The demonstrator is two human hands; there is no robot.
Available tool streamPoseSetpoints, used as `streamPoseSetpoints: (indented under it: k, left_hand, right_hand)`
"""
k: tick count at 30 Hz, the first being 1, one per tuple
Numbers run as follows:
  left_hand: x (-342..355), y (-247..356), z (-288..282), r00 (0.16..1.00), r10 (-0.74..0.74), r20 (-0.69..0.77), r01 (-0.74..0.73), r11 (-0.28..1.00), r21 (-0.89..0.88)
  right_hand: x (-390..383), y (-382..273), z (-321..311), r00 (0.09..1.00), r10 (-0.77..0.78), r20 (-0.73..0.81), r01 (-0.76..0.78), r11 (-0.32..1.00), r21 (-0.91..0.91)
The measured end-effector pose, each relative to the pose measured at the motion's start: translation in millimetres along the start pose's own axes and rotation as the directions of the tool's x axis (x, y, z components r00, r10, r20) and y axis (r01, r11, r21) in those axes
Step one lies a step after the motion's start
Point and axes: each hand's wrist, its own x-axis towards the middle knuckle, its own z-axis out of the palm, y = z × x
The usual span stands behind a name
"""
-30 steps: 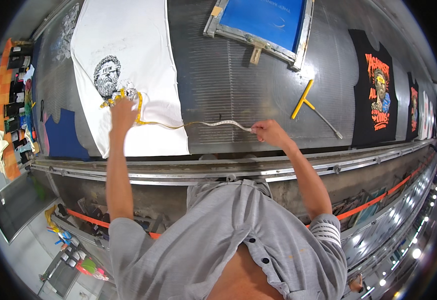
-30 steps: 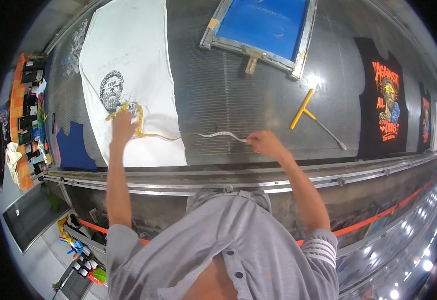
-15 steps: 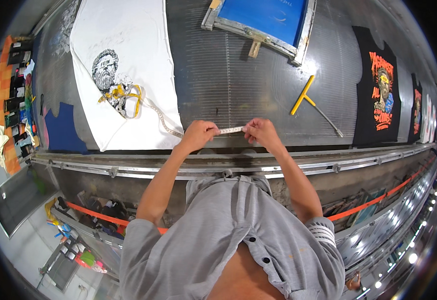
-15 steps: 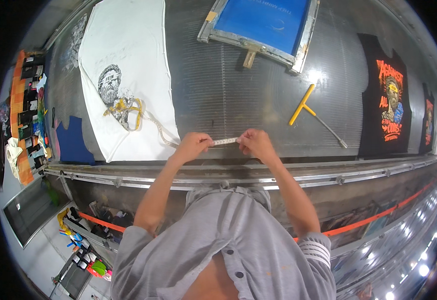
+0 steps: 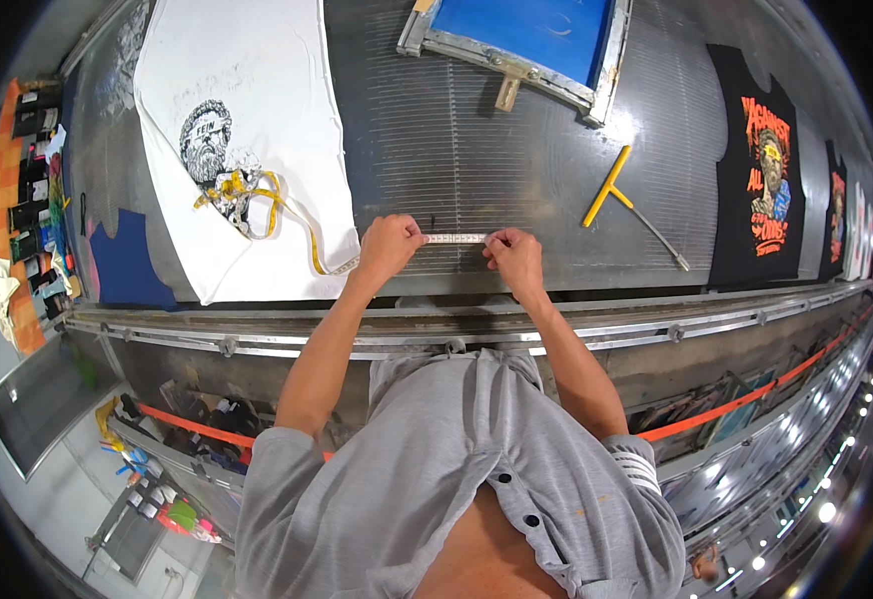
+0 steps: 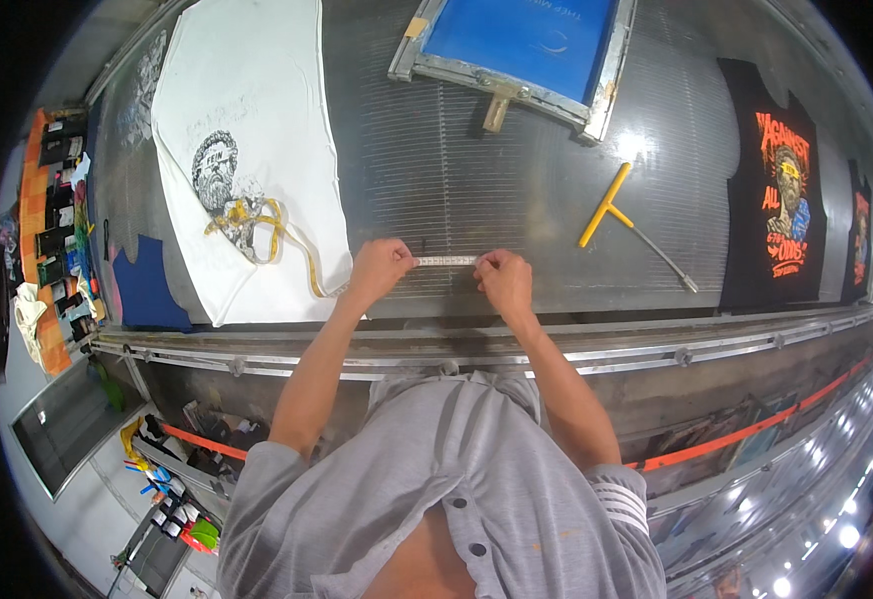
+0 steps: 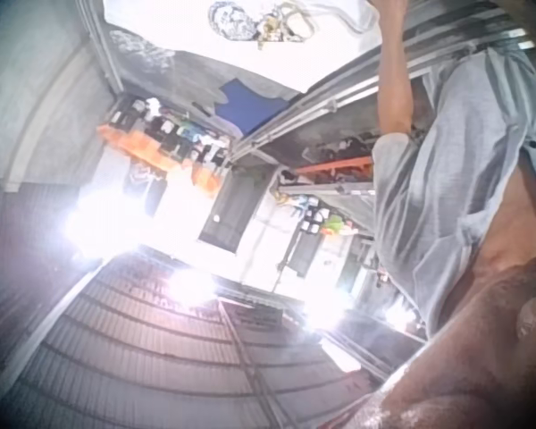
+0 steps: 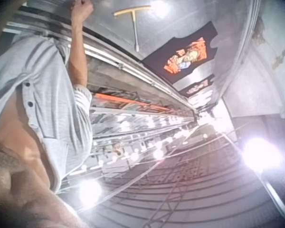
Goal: The person retrieves a blue screen printing frame and positions it over a white t-shirt on a conveyor table. They then place a navy blue t-shirt on the table, smooth it out, and use a measuring tape to check dimensions before repositioning the frame.
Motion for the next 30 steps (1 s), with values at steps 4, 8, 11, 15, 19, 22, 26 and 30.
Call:
streamPoseSetpoints:
  k: [4,8,11,15,19,22,26,30]
  left_hand:
    - [-0.1,-1.5,0.2,1.0,0.015,-0.021,-0.015,1.0,0.019]
    - [0.8,-7.1,-1.3,1.0,-0.022,-0.017,0.022,1.0,0.019]
    - [1.5,-11.0,-1.4,1.0,0.001,-0.027,-0.001,1.0,0.005]
    - [-0.2,-6.1,0.7,0.999,-0.018,-0.038,0.018,1.0,-0.006]
    - [0.9,-9.2,6.0,0.998,0.001,-0.069,0.001,1.0,0.03]
    - [2.8,-7.3,6.5,0.997,-0.016,-0.072,0.018,0.999,0.036]
    - [3.7,-5.4,5.0,0.998,-0.025,-0.063,0.028,0.998,0.048]
    - [3.5,-8.6,7.9,0.997,-0.016,-0.08,0.022,0.997,0.069]
  right_hand:
    - [0.1,-4.8,1.4,0.999,0.03,-0.013,-0.03,0.999,-0.044]
    - [-0.1,-7.2,5.0,0.999,0.009,-0.035,-0.014,0.99,-0.14]
    - [-1.1,-10.0,6.3,0.999,0.005,-0.051,-0.011,0.992,-0.129]
    - [-2.3,-4.4,7.0,0.996,0.004,-0.085,-0.005,1.0,-0.014]
    - [-2.4,-3.1,6.7,0.995,0.001,-0.102,-0.002,1.0,-0.01]
    - [-1.9,-4.0,5.7,0.996,-0.004,-0.09,0.001,1.0,-0.031]
    - [0.2,0.8,7.5,0.996,0.012,-0.091,-0.011,1.0,0.005]
    - [-0.4,0.7,8.0,0.995,0.007,-0.099,-0.007,1.0,0.007]
